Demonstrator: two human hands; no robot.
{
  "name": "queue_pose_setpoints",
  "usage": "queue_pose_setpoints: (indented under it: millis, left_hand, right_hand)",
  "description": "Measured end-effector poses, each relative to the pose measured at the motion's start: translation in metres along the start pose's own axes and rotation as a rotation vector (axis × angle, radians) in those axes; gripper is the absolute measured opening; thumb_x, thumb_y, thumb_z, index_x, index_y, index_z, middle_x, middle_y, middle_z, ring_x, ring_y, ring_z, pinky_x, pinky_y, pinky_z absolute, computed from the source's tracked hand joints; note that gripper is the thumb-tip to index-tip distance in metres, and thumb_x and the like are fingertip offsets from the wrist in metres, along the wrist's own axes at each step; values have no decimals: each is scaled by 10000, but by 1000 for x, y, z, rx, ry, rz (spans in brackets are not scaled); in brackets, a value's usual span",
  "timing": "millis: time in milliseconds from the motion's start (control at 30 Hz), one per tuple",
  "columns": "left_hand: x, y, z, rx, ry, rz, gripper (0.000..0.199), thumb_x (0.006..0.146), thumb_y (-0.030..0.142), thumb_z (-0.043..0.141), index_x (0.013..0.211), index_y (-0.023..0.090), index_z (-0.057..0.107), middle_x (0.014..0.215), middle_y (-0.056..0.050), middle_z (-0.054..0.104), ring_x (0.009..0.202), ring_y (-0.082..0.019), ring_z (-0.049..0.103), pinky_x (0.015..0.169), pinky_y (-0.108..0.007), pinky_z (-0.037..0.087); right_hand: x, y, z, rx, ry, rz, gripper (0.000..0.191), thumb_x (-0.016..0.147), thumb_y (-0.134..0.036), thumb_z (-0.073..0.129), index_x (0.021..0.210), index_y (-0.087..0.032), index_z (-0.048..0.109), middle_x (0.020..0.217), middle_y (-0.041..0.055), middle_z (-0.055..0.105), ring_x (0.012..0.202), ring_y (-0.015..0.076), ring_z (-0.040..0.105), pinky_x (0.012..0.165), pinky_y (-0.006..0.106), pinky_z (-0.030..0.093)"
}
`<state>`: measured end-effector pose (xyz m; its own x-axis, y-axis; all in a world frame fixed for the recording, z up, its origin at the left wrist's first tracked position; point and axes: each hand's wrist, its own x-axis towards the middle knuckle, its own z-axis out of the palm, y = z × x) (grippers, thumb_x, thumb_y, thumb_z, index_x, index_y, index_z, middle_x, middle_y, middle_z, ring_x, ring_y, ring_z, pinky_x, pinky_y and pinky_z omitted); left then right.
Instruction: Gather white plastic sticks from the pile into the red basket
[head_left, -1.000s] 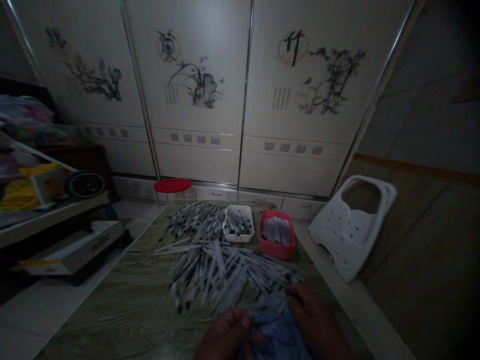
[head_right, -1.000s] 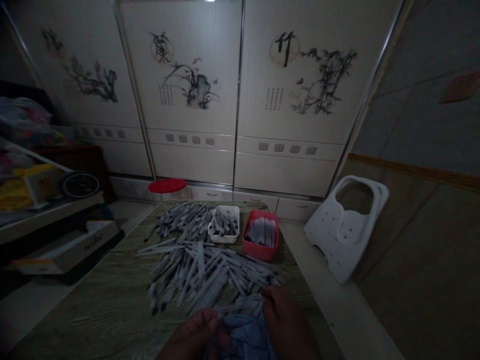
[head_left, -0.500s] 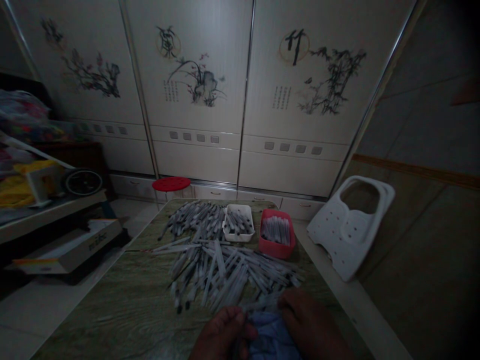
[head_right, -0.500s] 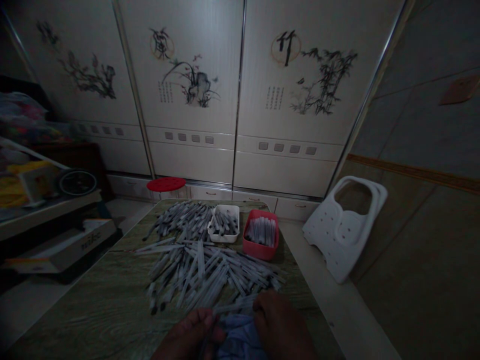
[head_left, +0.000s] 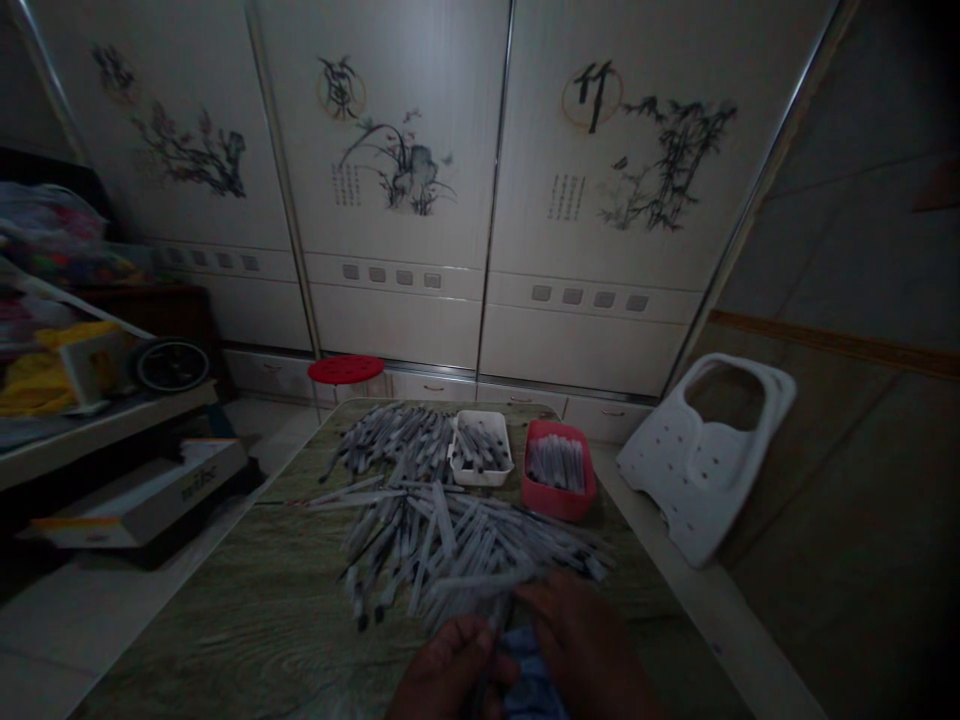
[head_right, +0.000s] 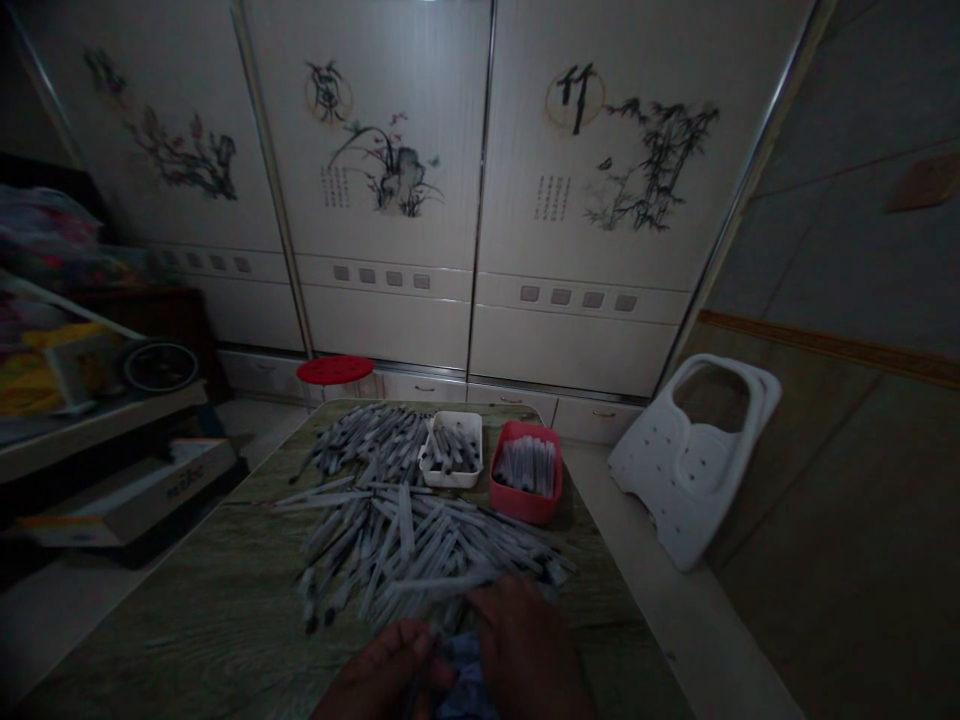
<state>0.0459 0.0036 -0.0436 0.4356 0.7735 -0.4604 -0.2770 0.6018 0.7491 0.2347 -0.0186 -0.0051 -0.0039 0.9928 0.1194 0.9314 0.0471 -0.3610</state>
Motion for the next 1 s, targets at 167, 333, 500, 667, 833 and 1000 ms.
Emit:
queue_pose_setpoints:
  millis: [167, 333, 500, 667, 833, 1000]
  left_hand:
    - [-1, 3, -1, -20, -21, 0, 544, 667, 599, 883, 893, 189, 606, 678, -1, 718, 450, -78, 523, 463, -199, 295]
    - [-1, 3, -3, -15, -23, 20, 529, 676, 584, 883, 882, 185, 605, 714, -14, 744, 465, -77, 536, 470, -199, 303]
    - [3, 1, -6, -34, -13, 6, 537, 676, 607, 873, 875, 184, 609, 703, -8, 738, 461, -80, 546, 467, -198, 301]
    - [5, -1, -8, -46, 0, 11, 552, 642, 613, 888, 852, 180, 617, 687, -10, 731, 448, -84, 540, 462, -206, 308]
    - [6, 0, -7, -40, 11, -6, 539, 648, 597, 885, 865, 184, 615, 696, -10, 734, 442, -83, 535, 445, -203, 280]
    - [7, 0, -7, -62, 4, -2, 544, 636, 594, 893, 829, 194, 579, 685, -3, 734, 413, -74, 521, 426, -196, 262]
  right_hand:
    - [7, -3, 1, 55, 17, -19, 477, 922, -80, 487, 1287, -253, 740, 1240, 105, 737, 1176, 271, 644, 1035, 377, 470]
    - [12, -3, -6, 131, 61, 11, 402, 958, -112, 457, 1215, -218, 747, 1187, 89, 749, 1142, 238, 651, 1019, 341, 467]
    - [14, 4, -7, 193, 64, 56, 315, 922, -125, 471, 1047, -222, 743, 1063, 60, 751, 1031, 221, 676, 914, 310, 477]
    - [16, 14, -7, 232, 59, 89, 269, 880, -118, 483, 977, -220, 713, 997, 44, 734, 968, 213, 676, 839, 289, 461]
    - [14, 14, -9, 241, 58, 88, 244, 877, -122, 480, 934, -218, 697, 944, 37, 716, 911, 208, 658, 804, 283, 444]
    - [13, 13, -12, 226, 63, 104, 259, 858, -104, 478, 948, -226, 688, 951, 29, 709, 900, 205, 652, 786, 282, 431]
